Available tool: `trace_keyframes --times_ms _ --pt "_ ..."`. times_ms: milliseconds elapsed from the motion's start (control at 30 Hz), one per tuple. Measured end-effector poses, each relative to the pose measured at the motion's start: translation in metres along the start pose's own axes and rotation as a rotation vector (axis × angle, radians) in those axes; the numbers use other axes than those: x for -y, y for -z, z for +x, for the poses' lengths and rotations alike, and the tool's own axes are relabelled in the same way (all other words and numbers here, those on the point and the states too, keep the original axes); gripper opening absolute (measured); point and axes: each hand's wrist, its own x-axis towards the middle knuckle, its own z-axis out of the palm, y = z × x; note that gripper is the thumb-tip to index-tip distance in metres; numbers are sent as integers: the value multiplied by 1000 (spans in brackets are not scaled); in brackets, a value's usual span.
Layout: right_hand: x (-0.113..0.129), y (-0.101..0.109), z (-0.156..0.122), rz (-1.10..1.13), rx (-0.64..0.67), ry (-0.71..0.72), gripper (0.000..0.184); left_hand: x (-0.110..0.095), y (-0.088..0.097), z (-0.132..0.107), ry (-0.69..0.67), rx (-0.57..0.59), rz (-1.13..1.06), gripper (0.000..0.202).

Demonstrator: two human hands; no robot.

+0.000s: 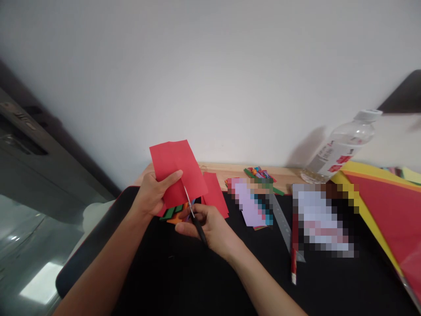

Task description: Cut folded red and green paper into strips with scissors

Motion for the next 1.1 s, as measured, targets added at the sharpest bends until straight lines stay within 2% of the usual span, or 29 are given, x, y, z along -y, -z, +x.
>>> trace_keyframes --times_ms 600,1100 --pt "-7 1 3 -70 -36 21 44 0 -1 0 -51 3 -7 20" --pt "-6 2 3 -28 -19 23 40 -1 -2 -2 -66 5 0 17"
